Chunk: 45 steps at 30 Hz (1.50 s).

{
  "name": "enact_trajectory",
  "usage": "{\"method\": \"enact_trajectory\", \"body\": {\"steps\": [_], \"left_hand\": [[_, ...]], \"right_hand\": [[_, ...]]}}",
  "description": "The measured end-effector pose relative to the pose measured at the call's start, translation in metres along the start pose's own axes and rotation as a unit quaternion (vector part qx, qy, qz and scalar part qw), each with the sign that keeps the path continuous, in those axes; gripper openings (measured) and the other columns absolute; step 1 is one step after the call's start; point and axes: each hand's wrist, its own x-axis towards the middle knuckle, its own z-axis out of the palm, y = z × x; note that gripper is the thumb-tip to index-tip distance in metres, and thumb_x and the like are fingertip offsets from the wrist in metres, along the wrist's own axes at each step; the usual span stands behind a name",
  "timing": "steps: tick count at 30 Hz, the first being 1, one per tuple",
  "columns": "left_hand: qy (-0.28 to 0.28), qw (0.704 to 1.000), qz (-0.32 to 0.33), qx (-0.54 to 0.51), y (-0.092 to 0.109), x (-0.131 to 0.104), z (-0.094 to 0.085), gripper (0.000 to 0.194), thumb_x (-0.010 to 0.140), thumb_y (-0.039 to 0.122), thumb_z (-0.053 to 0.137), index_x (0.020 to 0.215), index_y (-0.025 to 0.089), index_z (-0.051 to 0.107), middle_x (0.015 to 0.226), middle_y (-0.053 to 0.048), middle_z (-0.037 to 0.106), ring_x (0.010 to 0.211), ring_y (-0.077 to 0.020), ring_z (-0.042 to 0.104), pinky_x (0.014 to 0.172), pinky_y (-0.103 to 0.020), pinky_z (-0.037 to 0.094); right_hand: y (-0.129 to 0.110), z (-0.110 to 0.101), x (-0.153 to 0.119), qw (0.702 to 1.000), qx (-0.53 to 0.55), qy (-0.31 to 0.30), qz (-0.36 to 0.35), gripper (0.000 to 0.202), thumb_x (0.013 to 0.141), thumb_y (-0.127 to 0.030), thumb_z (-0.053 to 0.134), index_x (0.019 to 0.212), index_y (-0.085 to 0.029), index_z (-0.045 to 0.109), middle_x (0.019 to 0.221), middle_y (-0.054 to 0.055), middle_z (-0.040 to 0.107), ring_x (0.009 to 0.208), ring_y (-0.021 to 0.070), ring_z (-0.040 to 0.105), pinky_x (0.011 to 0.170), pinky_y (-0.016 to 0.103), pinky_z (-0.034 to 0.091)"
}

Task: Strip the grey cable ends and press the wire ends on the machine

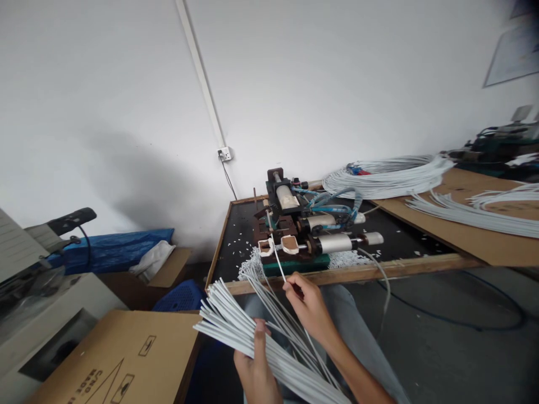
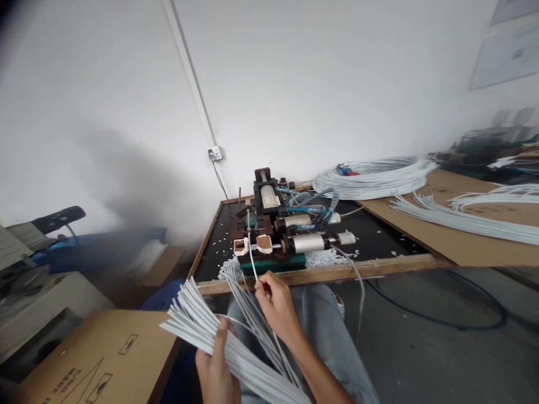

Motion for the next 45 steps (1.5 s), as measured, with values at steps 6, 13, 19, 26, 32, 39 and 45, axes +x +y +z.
{"method": "enact_trajectory", "body": {"steps": [6, 13, 19, 26, 32, 39, 45], "left_hand": [[-0.005, 1.0, 0.006, -0.012, -0.002, 0.001, -0.001, 0.051, 0.063, 0.057, 0.088, 0.083, 0.015, 0.068, 0.064, 0.001, 0.059, 0.064, -0.0159, 0.057, 0.059, -0.025, 0.041], [0.004, 1.0, -0.005, -0.03, -0.001, 0.0, 0.001, 0.054, 0.06, 0.056, 0.09, 0.086, 0.014, 0.069, 0.068, 0.001, 0.064, 0.067, -0.0156, 0.06, 0.064, -0.024, 0.045], [0.037, 0.998, -0.013, -0.042, -0.006, -0.003, 0.0, 0.052, 0.061, 0.055, 0.09, 0.087, 0.013, 0.072, 0.074, -0.003, 0.071, 0.074, -0.0176, 0.065, 0.071, -0.024, 0.049], [0.047, 0.998, 0.003, -0.029, -0.007, -0.011, -0.004, 0.049, 0.064, 0.053, 0.089, 0.088, 0.013, 0.075, 0.082, -0.006, 0.075, 0.078, -0.0214, 0.068, 0.071, -0.028, 0.052], [0.001, 1.0, 0.017, 0.01, -0.003, -0.006, -0.002, 0.051, 0.063, 0.052, 0.089, 0.089, 0.01, 0.077, 0.087, -0.011, 0.078, 0.089, -0.0298, 0.071, 0.08, -0.034, 0.055], [-0.006, 0.998, 0.039, 0.049, -0.001, -0.002, -0.003, 0.048, 0.064, 0.054, 0.087, 0.081, 0.011, 0.075, 0.076, -0.008, 0.073, 0.08, -0.0285, 0.07, 0.072, -0.034, 0.054], [0.008, 0.998, 0.033, 0.051, -0.001, -0.003, -0.001, 0.048, 0.066, 0.058, 0.084, 0.076, 0.013, 0.07, 0.067, -0.004, 0.066, 0.069, -0.0235, 0.065, 0.066, -0.033, 0.052]], "right_hand": [[-0.001, 0.001, -0.001, 1.0, 0.007, 0.0, -0.002, 0.024, 0.094, -0.026, 0.049, 0.07, -0.022, 0.05, 0.066, -0.003, 0.047, 0.059, 0.0147, 0.047, 0.057, 0.025, 0.036], [0.001, -0.001, -0.001, 1.0, 0.025, -0.004, -0.009, 0.023, 0.095, -0.025, 0.049, 0.072, -0.021, 0.051, 0.066, -0.004, 0.046, 0.059, 0.0141, 0.046, 0.057, 0.025, 0.035], [-0.021, -0.009, -0.008, 0.997, 0.061, -0.041, -0.036, 0.026, 0.099, -0.027, 0.048, 0.073, -0.022, 0.05, 0.069, -0.004, 0.045, 0.058, 0.0126, 0.045, 0.054, 0.024, 0.034], [-0.038, -0.007, -0.016, 0.967, 0.006, -0.251, -0.047, 0.025, 0.098, -0.018, 0.051, 0.073, -0.021, 0.056, 0.076, 0.0, 0.057, 0.07, 0.0158, 0.057, 0.065, 0.026, 0.04], [-0.039, -0.02, -0.011, 0.953, 0.059, -0.293, -0.043, 0.036, 0.097, -0.022, 0.054, 0.062, -0.02, 0.049, 0.063, -0.005, 0.045, 0.058, 0.0122, 0.045, 0.054, 0.025, 0.033], [-0.039, -0.023, -0.012, 0.951, 0.092, -0.292, -0.051, 0.031, 0.09, -0.014, 0.056, 0.061, -0.02, 0.048, 0.065, -0.005, 0.045, 0.058, 0.0117, 0.045, 0.053, 0.024, 0.031], [-0.024, -0.025, -0.013, 0.997, 0.069, -0.033, -0.021, 0.029, 0.097, -0.027, 0.052, 0.069, -0.022, 0.056, 0.066, -0.002, 0.05, 0.058, 0.0146, 0.049, 0.055, 0.025, 0.037]]}}
